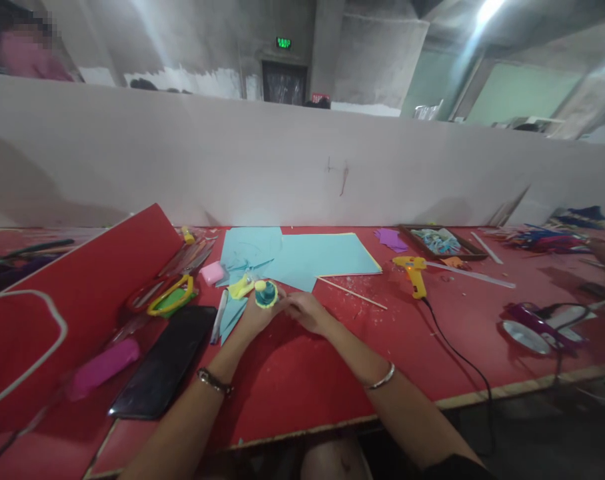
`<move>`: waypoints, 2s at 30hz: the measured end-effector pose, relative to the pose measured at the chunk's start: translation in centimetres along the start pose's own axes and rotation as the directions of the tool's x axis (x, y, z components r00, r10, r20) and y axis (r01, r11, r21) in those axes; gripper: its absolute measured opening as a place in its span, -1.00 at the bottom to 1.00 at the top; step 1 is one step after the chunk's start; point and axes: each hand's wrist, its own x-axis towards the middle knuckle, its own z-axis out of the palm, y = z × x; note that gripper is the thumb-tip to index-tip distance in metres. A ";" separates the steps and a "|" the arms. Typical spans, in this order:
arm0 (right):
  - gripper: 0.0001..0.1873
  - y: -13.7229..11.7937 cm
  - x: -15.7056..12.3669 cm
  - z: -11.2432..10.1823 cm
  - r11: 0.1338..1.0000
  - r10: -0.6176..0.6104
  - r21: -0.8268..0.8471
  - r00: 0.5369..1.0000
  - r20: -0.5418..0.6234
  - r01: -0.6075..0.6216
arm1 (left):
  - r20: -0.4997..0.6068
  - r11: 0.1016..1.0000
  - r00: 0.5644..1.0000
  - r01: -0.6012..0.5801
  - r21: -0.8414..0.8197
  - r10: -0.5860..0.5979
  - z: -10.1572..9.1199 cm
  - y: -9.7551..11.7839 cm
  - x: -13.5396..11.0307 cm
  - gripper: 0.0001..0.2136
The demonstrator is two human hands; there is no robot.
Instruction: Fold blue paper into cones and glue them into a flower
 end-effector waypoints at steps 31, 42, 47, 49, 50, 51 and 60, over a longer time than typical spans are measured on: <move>-0.69 0.2 -14.9 -8.1 0.926 0.374 0.204 0.854 -0.363 -0.318 | -0.124 0.945 0.992 0.016 0.327 0.026 -0.5 -4.2 -1.1 -0.78; -0.63 3.0 -28.4 -13.5 0.756 0.598 0.234 0.499 -0.627 -0.612 | -0.010 0.955 0.988 0.149 0.255 -0.152 -0.5 -2.7 -1.6 -0.70; -0.66 5.1 -27.7 -16.2 0.642 0.679 0.266 0.372 -0.633 -0.719 | -0.016 0.948 0.989 0.143 0.283 -0.144 -0.3 -2.1 -1.7 -0.72; -0.66 6.1 -26.6 -17.2 0.578 0.704 0.210 0.351 -0.618 -0.788 | -0.017 0.946 0.989 0.142 0.292 -0.144 -0.3 -2.4 -1.8 -0.72; -0.65 6.5 -26.0 -17.7 0.541 0.703 0.148 0.349 -0.620 -0.828 | -0.017 0.944 0.989 0.145 0.297 -0.147 -0.3 -2.5 -1.7 -0.72; -0.65 6.9 -25.3 -18.1 0.498 0.695 0.048 0.366 -0.619 -0.866 | -0.021 0.940 0.989 0.147 0.308 -0.147 -0.4 -2.6 -1.7 -0.72; -0.65 8.7 -20.3 -20.1 0.248 0.700 -0.239 0.344 -0.626 -0.939 | -0.106 0.915 0.993 0.090 0.394 -0.052 -0.6 -2.5 -1.5 -0.69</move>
